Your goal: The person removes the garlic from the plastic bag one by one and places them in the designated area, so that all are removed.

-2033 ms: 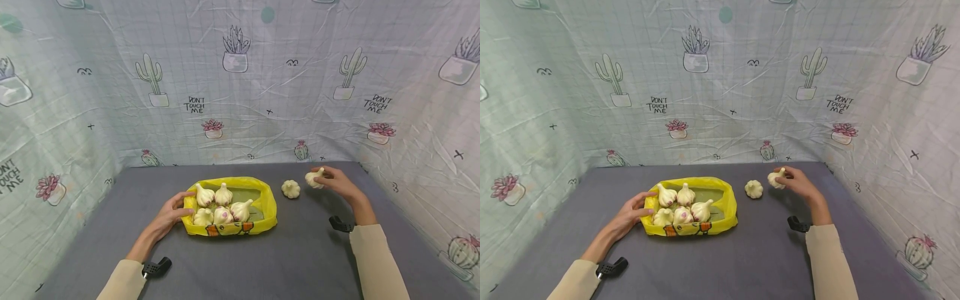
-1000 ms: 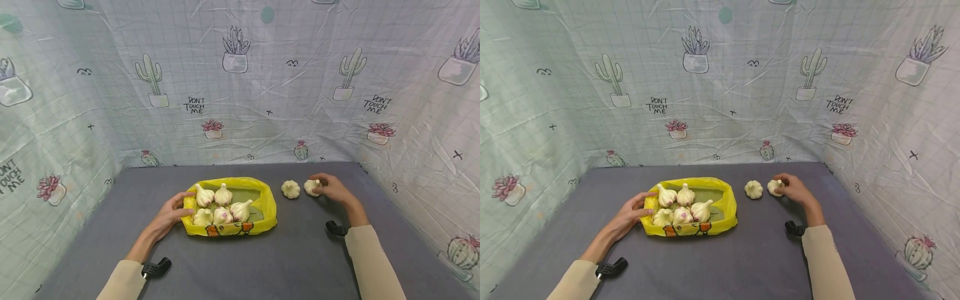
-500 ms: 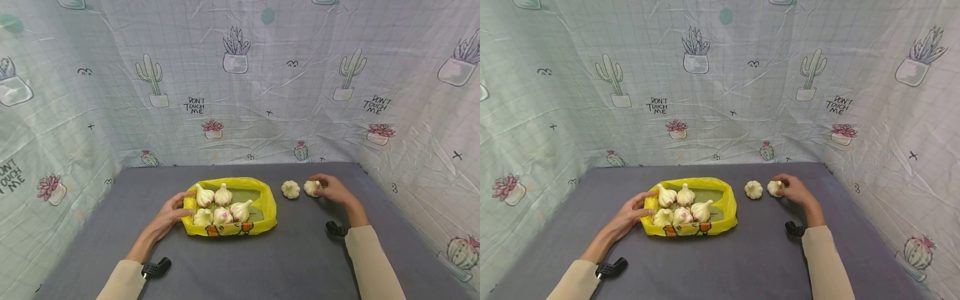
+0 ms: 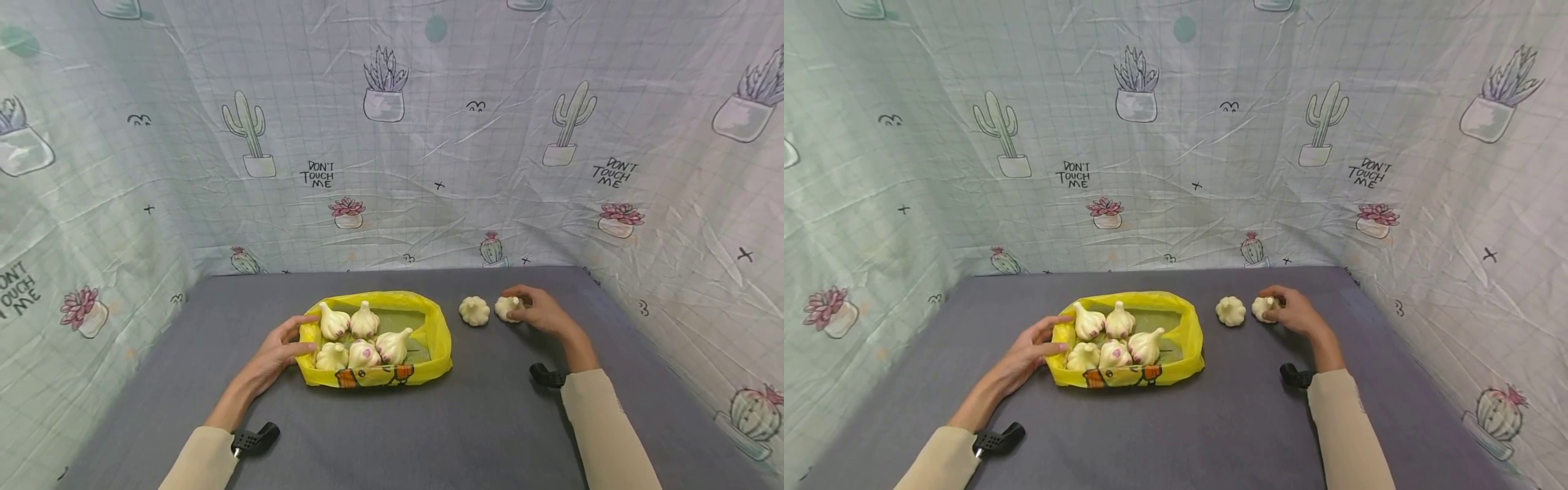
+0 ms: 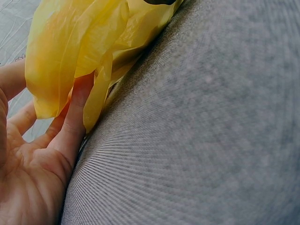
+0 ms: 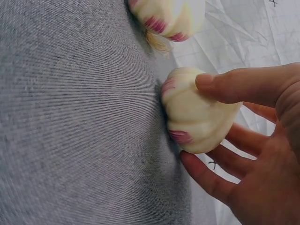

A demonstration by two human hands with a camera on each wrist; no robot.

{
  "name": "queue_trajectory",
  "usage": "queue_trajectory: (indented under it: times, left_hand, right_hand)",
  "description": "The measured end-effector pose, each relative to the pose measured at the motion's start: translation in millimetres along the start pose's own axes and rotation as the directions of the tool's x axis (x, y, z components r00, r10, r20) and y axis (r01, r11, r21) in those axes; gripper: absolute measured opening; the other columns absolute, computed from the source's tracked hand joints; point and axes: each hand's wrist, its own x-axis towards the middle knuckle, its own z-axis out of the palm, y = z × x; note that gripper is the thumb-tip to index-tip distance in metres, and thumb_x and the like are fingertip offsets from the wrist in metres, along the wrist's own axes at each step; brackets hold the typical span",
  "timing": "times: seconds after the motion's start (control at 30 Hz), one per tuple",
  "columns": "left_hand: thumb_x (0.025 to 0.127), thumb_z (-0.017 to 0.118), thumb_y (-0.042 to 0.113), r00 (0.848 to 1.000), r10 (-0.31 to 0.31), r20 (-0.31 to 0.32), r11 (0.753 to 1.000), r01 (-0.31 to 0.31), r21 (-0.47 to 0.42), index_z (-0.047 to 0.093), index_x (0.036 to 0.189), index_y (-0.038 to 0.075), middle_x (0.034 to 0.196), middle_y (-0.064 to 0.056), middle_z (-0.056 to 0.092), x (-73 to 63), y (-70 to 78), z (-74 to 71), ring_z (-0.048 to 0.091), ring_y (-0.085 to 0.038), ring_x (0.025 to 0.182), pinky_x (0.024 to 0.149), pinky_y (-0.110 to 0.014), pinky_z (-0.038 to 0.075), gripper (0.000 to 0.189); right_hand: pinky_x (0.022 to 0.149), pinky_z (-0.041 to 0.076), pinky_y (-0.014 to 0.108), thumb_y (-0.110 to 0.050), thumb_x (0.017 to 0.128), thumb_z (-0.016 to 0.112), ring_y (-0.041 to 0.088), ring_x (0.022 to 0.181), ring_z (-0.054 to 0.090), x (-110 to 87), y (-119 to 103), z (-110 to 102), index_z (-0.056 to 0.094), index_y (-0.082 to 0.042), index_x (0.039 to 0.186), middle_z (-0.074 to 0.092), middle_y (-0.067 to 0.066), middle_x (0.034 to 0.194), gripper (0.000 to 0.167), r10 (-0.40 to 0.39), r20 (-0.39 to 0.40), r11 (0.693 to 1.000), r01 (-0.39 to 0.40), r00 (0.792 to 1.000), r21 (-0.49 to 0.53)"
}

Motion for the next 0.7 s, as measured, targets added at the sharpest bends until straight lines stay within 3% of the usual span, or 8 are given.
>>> queue_trajectory:
  times: [0.2,0.7]
  left_hand:
    - [0.097,0.069,0.014,1.000,0.000,-0.001,1.000,0.000,0.002,0.041,0.155,0.011,0.164,-0.020,0.032,-0.3,-0.1,-0.2,0.055,-0.028,0.129,0.091,-0.039,0.059,0.064]
    - [0.097,0.069,0.013,1.000,0.002,-0.002,1.000,-0.002,-0.004,0.041,0.155,0.011,0.164,-0.020,0.032,-0.4,0.3,1.0,0.055,-0.027,0.129,0.091,-0.039,0.059,0.065]
  right_hand:
    - [0.107,0.041,0.070,-0.011,0.095,0.072,0.056,0.136,0.045,-0.7,-2.3,1.9,0.059,0.002,0.141,0.053,0.030,0.148,0.049,0.040,-0.021,0.999,-0.040,0.999,0.000]
    - [0.105,0.042,0.070,-0.015,0.095,0.073,0.057,0.136,0.044,-0.1,-1.3,1.6,0.059,0.000,0.141,0.052,0.029,0.149,0.050,0.045,-0.005,0.999,-0.045,0.999,0.007]
